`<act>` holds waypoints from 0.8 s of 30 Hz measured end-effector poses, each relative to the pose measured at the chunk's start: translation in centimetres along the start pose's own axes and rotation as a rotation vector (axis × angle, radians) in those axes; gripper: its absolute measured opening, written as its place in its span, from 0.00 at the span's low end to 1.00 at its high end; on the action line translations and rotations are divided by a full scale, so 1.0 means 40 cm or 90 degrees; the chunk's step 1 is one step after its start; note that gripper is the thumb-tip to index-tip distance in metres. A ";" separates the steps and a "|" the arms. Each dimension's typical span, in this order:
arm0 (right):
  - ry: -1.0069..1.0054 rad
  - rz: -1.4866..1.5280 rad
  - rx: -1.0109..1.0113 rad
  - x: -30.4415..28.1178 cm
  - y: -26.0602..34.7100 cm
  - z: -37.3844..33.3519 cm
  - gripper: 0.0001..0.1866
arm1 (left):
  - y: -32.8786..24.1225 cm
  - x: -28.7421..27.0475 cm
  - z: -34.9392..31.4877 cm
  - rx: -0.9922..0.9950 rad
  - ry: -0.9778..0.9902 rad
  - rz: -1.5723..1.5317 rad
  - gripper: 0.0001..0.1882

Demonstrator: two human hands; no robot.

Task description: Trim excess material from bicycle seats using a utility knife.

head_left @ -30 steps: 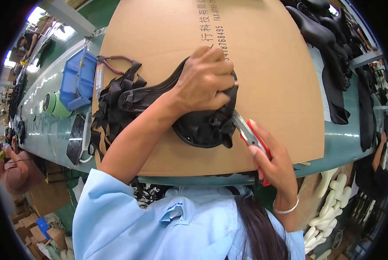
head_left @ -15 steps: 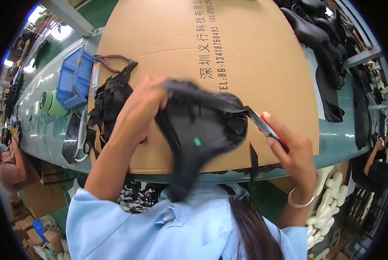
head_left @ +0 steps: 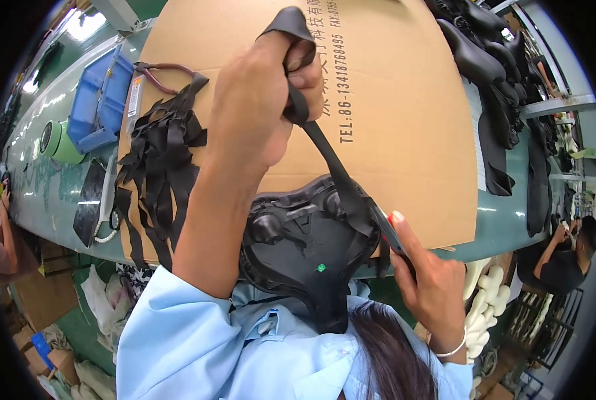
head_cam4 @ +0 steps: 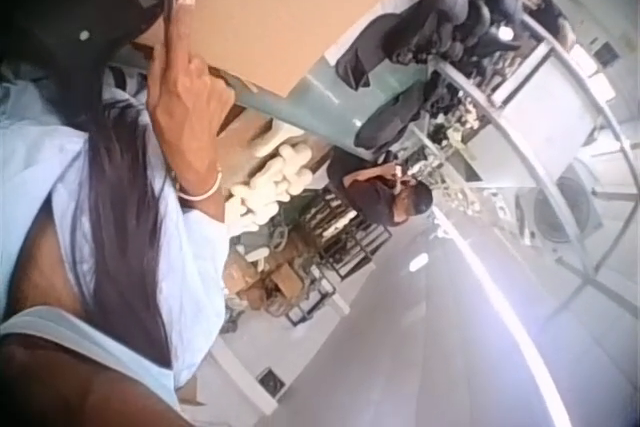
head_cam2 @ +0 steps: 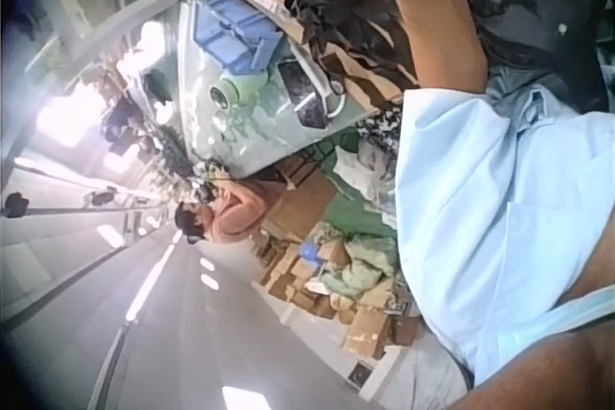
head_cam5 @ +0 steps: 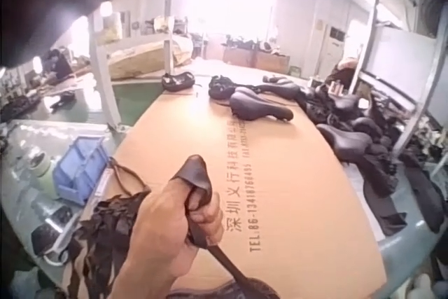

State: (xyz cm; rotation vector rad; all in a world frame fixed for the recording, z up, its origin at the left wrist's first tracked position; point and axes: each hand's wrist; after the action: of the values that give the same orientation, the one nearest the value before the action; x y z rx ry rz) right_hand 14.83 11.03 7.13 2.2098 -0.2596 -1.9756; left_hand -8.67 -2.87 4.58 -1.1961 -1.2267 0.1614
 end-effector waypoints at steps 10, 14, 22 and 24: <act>-0.256 0.298 0.123 0.128 0.019 -0.071 0.34 | -0.050 -0.101 -0.029 0.344 -0.348 0.861 0.18; -0.301 0.535 0.138 0.196 -0.019 0.061 0.42 | 0.054 -0.112 -0.082 0.194 -0.109 0.935 0.29; -0.696 0.718 0.212 0.057 -0.161 0.189 0.29 | -0.026 -0.170 0.172 -0.245 -0.069 0.231 0.27; -0.741 0.728 0.203 0.076 -0.172 0.170 0.27 | -0.117 -0.326 0.354 -0.018 -0.248 0.042 0.23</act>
State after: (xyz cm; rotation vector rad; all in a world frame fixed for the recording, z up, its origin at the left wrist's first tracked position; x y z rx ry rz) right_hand 8.51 16.92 1.81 0.3384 -1.5623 -2.1163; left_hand -27.23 -4.87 -2.03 -1.2680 -1.5299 0.4430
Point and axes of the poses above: each hand's wrist, its own z-axis towards the middle knuckle, its own x-axis out of the palm, y = z × x, and after that the axes turned 6 degrees about -x, right-handed
